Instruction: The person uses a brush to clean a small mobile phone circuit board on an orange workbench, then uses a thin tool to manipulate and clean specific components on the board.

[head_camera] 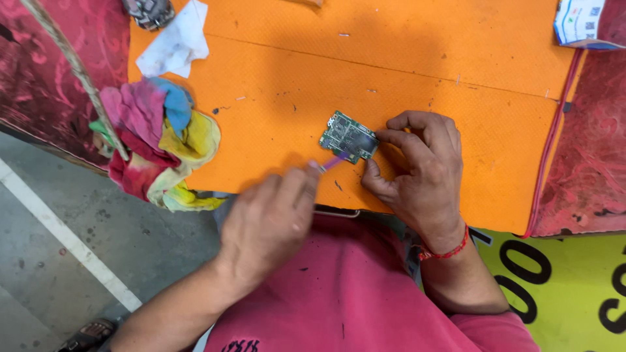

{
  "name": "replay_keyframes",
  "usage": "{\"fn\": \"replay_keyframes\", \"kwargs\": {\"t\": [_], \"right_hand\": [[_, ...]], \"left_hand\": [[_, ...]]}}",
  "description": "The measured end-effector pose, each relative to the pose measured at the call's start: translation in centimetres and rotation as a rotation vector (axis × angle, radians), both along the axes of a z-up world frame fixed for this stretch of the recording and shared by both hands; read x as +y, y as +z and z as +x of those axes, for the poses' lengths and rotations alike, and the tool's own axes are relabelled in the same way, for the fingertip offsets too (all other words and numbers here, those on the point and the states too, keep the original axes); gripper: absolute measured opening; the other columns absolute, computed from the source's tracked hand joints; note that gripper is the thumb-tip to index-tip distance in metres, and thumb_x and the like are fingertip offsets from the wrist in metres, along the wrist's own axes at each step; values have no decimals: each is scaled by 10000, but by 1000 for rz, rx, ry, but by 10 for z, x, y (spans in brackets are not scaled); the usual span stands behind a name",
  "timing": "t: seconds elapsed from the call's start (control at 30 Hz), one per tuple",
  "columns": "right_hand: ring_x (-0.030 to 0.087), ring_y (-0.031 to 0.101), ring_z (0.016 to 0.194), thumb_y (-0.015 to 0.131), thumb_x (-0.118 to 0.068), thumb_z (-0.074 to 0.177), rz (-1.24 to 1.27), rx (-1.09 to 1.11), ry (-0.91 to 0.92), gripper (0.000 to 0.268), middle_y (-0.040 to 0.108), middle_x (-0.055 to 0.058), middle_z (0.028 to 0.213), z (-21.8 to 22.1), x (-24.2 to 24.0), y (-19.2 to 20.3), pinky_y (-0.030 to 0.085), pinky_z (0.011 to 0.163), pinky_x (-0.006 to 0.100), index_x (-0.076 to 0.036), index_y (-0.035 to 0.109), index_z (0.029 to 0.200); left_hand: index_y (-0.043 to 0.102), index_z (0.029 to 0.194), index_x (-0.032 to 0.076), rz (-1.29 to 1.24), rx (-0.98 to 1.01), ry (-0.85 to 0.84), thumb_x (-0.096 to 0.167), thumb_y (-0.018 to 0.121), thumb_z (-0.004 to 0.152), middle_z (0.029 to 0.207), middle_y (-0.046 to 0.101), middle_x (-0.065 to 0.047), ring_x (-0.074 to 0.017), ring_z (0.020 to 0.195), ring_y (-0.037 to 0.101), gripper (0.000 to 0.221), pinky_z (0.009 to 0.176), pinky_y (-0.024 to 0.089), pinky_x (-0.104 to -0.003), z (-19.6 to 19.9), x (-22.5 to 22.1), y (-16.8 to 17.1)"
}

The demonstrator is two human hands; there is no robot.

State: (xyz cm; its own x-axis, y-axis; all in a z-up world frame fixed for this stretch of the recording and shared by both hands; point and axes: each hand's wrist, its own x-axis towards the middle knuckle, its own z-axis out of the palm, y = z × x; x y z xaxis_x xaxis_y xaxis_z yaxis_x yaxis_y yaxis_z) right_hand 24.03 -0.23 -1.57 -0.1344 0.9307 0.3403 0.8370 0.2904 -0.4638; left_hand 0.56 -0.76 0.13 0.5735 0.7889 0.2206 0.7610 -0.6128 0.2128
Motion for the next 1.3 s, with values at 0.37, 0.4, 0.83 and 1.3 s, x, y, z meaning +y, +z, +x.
{"fn": "replay_keyframes", "kwargs": {"t": [0.37, 0.4, 0.83, 1.3], "right_hand": [[324, 573, 1155, 809, -70, 790, -24, -178, 70, 351, 631, 70, 1233, -5, 20, 20, 473, 996, 452, -66, 741, 1134], [325, 572, 1155, 801, -68, 800, -35, -200, 94, 356, 632, 68, 1244, -6, 21, 20, 472, 1000, 454, -67, 742, 1150], [326, 532, 1141, 805, -52, 901, -78, -45, -13, 401, 607, 118, 1291, -7, 5, 12, 465, 1001, 430, -34, 707, 1290], [304, 548, 1135, 826, -86, 864, -67, 30, -63, 335, 627, 68, 1230, -4, 14, 8, 447, 996, 420, -57, 751, 1189]], "left_hand": [[713, 1244, 13, -1, -48, 102, 20, 645, 898, 911, 572, -73, -221, 710, 640, 353, 592, 545, -380, -8, 9, 3], [707, 1237, 14, 0, -57, 126, 30, 641, 870, 940, 582, -80, -231, 740, 648, 373, 607, 547, -383, -11, 14, 3], [709, 1189, 50, 20, -80, -116, 47, 652, 913, 935, 603, -78, -248, 744, 653, 283, 606, 538, -396, -23, 44, 4], [766, 1155, 106, -131, -35, -178, 69, 639, 894, 949, 635, -66, -265, 762, 679, 292, 608, 536, -406, -40, 100, 31]]}}
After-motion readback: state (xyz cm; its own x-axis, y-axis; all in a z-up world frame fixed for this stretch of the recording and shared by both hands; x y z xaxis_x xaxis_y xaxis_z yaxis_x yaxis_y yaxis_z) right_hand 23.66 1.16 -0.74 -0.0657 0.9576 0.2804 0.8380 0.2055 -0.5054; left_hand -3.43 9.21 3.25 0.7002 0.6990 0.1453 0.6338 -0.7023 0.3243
